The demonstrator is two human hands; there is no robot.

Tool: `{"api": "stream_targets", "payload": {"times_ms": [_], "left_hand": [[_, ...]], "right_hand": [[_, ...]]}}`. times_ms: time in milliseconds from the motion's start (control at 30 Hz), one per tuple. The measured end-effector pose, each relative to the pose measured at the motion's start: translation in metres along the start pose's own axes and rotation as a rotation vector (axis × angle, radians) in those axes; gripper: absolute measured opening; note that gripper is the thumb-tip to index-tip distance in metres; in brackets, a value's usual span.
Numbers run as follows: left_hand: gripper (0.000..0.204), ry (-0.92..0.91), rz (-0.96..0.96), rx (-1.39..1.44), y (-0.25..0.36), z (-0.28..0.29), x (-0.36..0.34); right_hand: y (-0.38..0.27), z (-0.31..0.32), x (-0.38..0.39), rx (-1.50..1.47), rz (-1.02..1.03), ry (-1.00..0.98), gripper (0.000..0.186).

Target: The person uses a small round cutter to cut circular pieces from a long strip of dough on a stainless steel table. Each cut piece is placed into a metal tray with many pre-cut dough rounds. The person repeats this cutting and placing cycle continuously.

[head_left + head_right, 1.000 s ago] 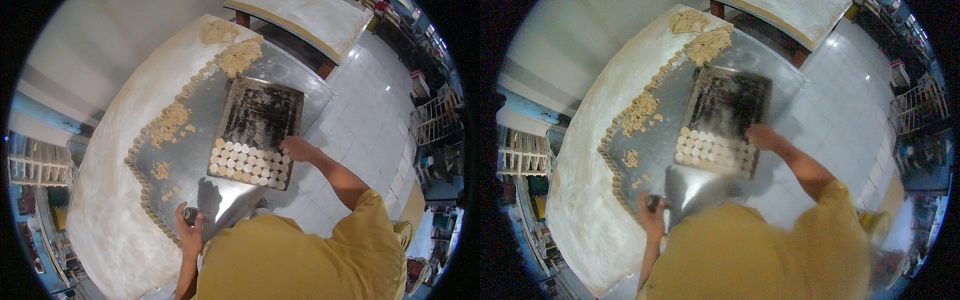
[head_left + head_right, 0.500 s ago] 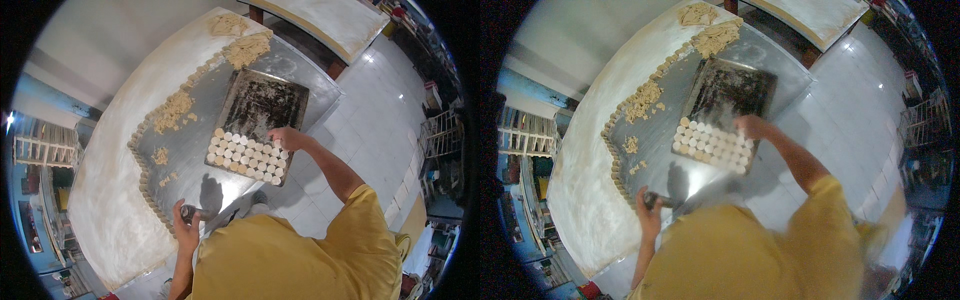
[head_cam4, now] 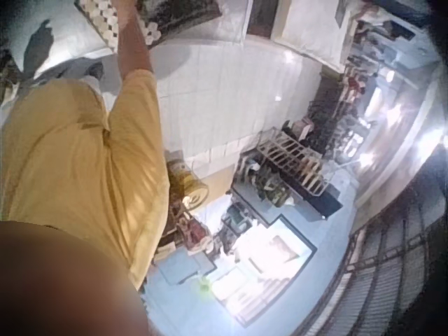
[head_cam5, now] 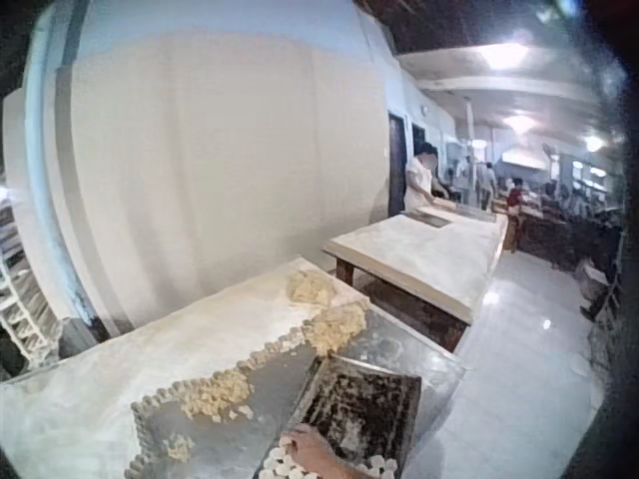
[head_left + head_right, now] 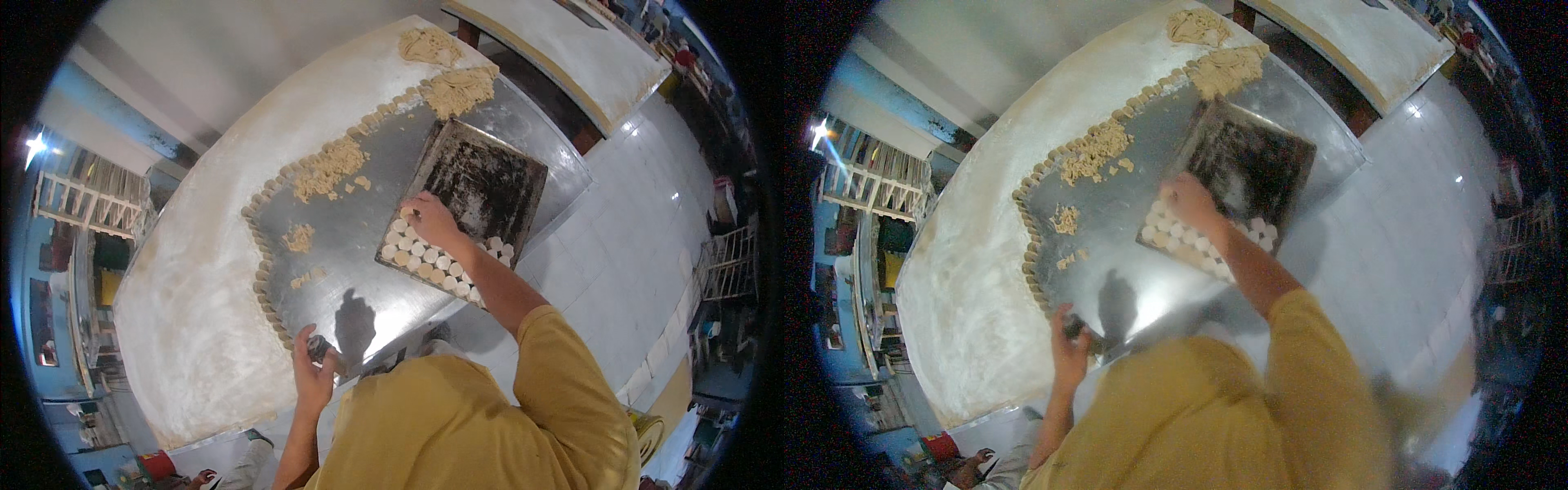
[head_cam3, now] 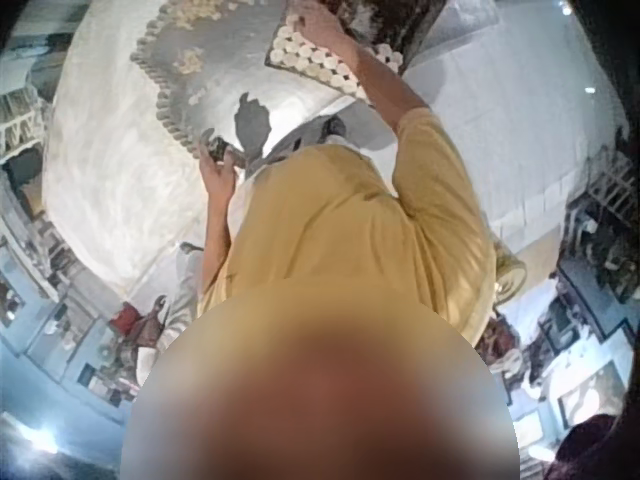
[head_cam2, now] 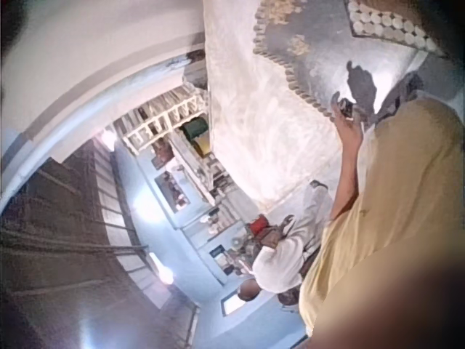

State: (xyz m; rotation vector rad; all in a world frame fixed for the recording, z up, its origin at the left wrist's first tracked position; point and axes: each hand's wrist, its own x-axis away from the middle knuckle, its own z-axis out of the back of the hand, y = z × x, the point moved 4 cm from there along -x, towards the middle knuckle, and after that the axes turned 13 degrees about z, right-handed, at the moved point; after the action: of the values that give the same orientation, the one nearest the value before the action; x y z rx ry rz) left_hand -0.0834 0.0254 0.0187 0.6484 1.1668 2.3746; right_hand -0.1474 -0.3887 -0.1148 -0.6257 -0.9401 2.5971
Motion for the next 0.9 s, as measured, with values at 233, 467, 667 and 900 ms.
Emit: {"api": "stream_targets", "payload": {"times_ms": [233, 467, 667, 900], "left_hand": [[0.054, 0.032, 0.007, 0.002, -0.021, 0.0, -0.003], [0.056, -0.048, 0.062, 0.063, -0.035, -0.013, 0.001], [0.055, -0.135, 0.069, 0.008, -0.023, -0.021, -0.007], [0.048, -0.235, -0.034, -0.152, -0.031, 0.02, -0.024]], "right_hand": [[0.036, 0.054, 0.016, -0.149, -0.062, 0.152, 0.019], [0.1, 0.16, 0.173, -0.281, -0.483, 0.206, 0.02], [0.095, 0.121, 0.218, -0.31, -0.618, 0.263, 0.026], [0.084, 0.118, 0.221, -0.35, -0.446, 0.415, 0.045]]}}
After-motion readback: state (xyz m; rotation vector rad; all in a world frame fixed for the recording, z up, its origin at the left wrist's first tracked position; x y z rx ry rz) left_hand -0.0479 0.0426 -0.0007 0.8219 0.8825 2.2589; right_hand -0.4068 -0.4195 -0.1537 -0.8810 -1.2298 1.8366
